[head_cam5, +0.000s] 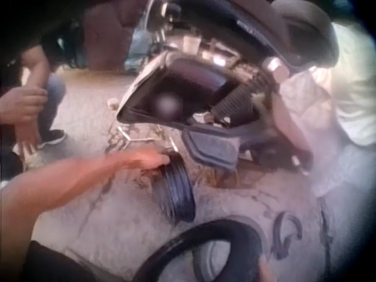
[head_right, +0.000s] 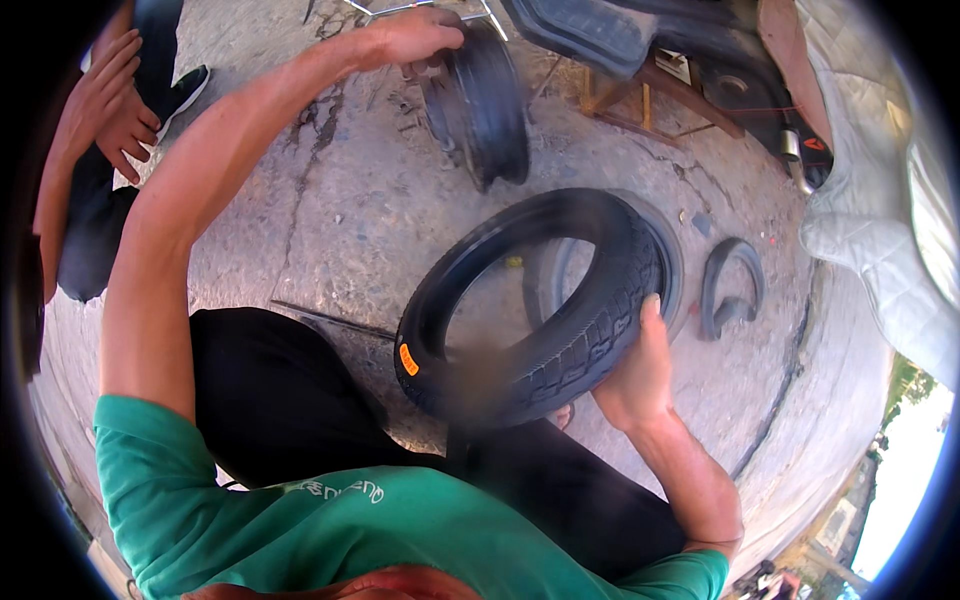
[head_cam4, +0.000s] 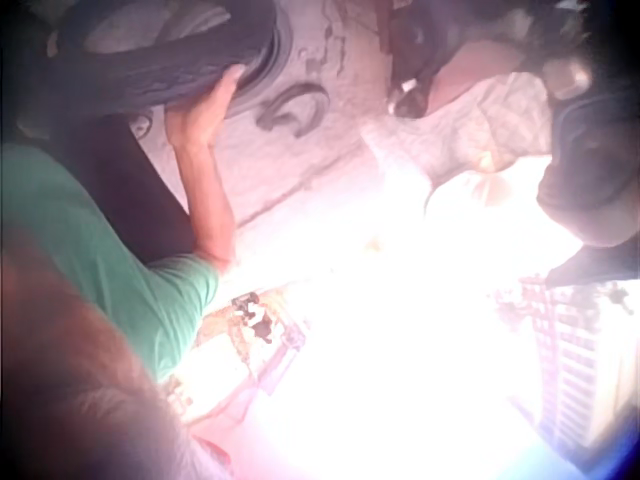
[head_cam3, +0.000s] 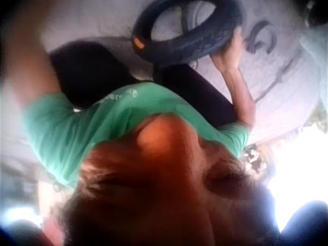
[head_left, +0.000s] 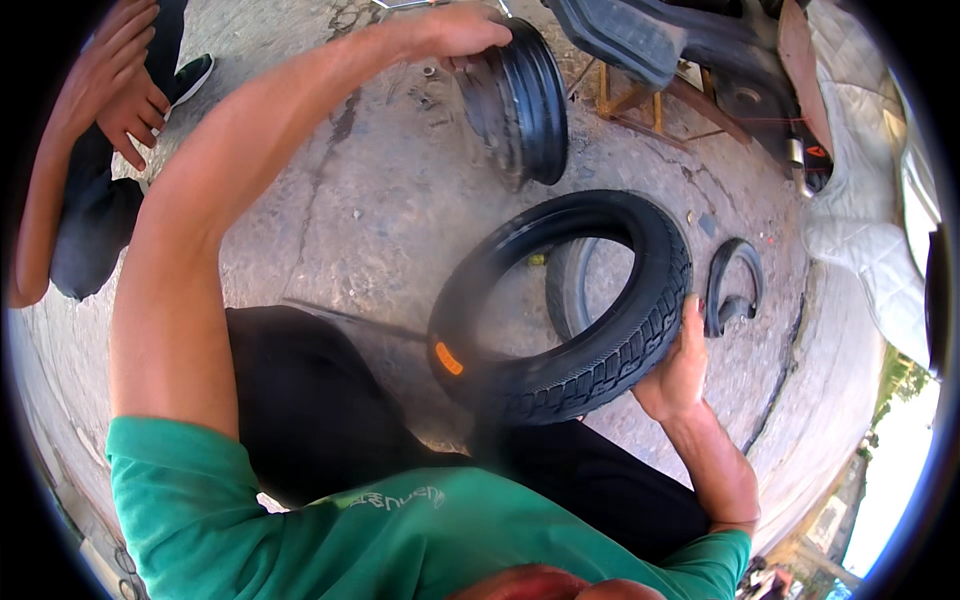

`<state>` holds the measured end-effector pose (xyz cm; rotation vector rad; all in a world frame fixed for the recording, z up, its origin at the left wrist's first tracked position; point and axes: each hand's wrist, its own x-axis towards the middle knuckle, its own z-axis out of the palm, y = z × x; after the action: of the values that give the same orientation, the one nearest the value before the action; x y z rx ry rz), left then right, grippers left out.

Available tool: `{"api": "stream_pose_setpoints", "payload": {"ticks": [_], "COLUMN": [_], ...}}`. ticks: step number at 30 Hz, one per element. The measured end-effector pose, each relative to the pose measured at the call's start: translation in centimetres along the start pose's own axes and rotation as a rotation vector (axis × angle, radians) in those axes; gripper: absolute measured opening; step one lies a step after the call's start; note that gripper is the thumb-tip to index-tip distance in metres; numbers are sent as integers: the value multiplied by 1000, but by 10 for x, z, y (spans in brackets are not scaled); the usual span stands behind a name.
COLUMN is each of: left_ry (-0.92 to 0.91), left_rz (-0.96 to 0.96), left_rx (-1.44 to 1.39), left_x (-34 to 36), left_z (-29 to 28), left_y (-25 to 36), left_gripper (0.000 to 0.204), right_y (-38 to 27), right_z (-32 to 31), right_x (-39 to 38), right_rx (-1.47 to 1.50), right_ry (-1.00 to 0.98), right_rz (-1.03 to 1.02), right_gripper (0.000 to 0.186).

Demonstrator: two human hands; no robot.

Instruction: The person removes an old tire from a wheel rim using a pry tool, then fits a new tire onto the rim by hand and with the tool.

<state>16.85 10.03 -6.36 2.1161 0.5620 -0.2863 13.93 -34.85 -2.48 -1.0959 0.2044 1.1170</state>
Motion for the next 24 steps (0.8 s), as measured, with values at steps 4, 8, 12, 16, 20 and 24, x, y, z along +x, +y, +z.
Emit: {"api": "stream_pose_setpoints", "payload": {"ticks": [4, 8, 12, 16, 20, 24], "left_ry": [-138, -55, -81, -1, 415, 421], "left_rz": [168, 151, 178, 204, 816, 35], "left_rx": [27, -30, -62, 71, 833, 217], "left_x": [55, 45, 64, 50, 38, -14], "left_z": [-5, -13, 3, 0, -27, 36], "left_y": [-24, -21, -23, -22, -78, -5], "left_gripper": [29, 29, 31, 35, 23, 47], "right_y": [3, -3, -7, -9, -2, -5], "right_z": [-3, -8, -13, -8, -18, 9], "right_x": [-4, 0, 1, 9, 40, 20], "right_rx": [5, 21, 38, 21, -34, 49], "right_ry": [67, -3, 48, 67, 158, 102], "right_rz": [-28, -16, 1, -1, 69, -59], "right_gripper": [58, 62, 60, 62, 65, 63]}}
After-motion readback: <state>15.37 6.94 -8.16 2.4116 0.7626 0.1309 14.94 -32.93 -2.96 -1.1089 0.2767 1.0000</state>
